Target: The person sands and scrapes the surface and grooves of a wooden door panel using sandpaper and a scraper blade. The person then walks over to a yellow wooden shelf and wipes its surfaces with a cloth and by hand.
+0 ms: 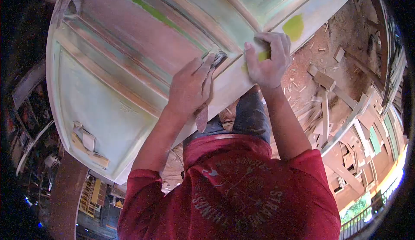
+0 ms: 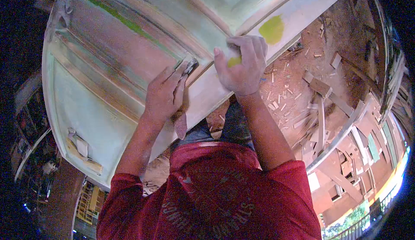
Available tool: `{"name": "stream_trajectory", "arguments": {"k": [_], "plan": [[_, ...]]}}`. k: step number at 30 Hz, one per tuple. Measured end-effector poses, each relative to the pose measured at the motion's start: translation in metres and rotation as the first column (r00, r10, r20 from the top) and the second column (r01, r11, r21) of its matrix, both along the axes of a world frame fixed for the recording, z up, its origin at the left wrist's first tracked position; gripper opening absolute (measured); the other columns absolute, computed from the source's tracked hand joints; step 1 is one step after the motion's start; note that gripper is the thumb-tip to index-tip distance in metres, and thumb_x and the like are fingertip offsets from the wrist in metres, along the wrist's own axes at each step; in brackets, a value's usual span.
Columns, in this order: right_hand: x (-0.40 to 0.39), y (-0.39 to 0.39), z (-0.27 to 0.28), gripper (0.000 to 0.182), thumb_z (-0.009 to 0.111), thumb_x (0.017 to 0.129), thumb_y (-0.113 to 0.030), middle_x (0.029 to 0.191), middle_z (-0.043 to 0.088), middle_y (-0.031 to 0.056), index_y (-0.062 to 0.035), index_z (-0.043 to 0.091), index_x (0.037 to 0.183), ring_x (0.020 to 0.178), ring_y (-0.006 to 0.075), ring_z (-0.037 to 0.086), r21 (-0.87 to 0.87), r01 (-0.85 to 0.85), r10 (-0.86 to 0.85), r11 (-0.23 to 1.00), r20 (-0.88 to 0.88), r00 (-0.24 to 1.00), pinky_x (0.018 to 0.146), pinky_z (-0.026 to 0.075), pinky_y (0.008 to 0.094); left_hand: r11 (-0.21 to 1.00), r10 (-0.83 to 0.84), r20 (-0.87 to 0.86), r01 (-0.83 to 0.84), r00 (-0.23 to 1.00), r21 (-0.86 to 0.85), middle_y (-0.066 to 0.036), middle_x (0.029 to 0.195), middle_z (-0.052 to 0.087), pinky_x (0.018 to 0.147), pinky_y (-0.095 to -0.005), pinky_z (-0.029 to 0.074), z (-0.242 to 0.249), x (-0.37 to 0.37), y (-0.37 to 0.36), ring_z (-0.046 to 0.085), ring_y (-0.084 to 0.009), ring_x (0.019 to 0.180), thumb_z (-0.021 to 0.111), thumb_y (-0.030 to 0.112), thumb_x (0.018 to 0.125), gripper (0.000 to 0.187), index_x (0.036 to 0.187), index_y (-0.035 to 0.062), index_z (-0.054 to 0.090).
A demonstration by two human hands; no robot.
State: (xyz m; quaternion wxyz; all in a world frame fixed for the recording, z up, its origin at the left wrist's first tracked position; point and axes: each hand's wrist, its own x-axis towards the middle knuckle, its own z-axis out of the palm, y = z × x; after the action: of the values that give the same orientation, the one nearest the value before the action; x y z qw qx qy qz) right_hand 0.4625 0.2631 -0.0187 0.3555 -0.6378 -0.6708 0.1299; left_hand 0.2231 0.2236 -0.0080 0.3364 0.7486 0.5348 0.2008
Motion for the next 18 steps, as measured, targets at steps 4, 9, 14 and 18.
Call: {"name": "stream_trajectory", "arguments": {"k": [4,9,14,18], "plan": [[-0.003,0.0,0.0,0.029,0.087,0.08,-0.019,0.097,0.069,0.012,-0.0076,0.071,0.101,0.093,0.034,0.063,0.004,-0.005,0.006,1.0,-0.021,1.0,0.088,0.051,0.0457,0.994,0.105,-0.011,-0.105,0.994,-0.035,-0.017,0.096,0.065,0.08,-0.0501,0.057,0.006,0.011,-0.006,0.068,-0.038,0.086,0.071,0.01,0.096,0.036,0.132,0.0018,0.073],[-0.001,-0.002,-0.002,0.025,0.086,0.082,-0.017,0.096,0.069,0.0118,-0.0071,0.072,0.099,0.092,0.0328,0.065,-0.019,0.032,-0.032,0.999,-0.013,0.999,0.085,0.054,0.0436,0.87,0.492,-0.002,-0.492,0.87,-0.027,-0.018,0.09,0.064,0.08,-0.0506,0.056,0.011,-0.001,0.003,0.067,-0.0393,0.086,0.068,0.009,0.099,0.015,0.11,-0.0004,0.075],[0.001,-0.003,-0.003,0.023,0.085,0.083,-0.013,0.096,0.07,0.0124,-0.0062,0.072,0.1,0.091,0.0326,0.066,0.001,0.02,-0.02,1.0,-0.018,1.0,0.084,0.055,0.0426,0.945,0.321,0.049,-0.324,0.946,0.05,-0.019,0.09,0.065,0.08,-0.051,0.056,0.01,-0.01,-0.013,0.067,-0.0405,0.085,0.067,0.01,0.101,0.013,0.105,0.0001,0.075],[0.0,-0.002,-0.002,0.022,0.085,0.083,-0.013,0.096,0.071,0.0122,-0.0061,0.072,0.099,0.09,0.0323,0.066,-0.012,0.047,-0.048,0.999,-0.032,0.998,0.084,0.055,0.0425,0.979,0.187,0.056,-0.182,0.981,-0.092,-0.018,0.094,0.066,0.08,-0.0506,0.056,0.012,-0.004,-0.02,0.068,-0.0403,0.087,0.067,0.012,0.101,0.022,0.117,0.0001,0.076]]}}
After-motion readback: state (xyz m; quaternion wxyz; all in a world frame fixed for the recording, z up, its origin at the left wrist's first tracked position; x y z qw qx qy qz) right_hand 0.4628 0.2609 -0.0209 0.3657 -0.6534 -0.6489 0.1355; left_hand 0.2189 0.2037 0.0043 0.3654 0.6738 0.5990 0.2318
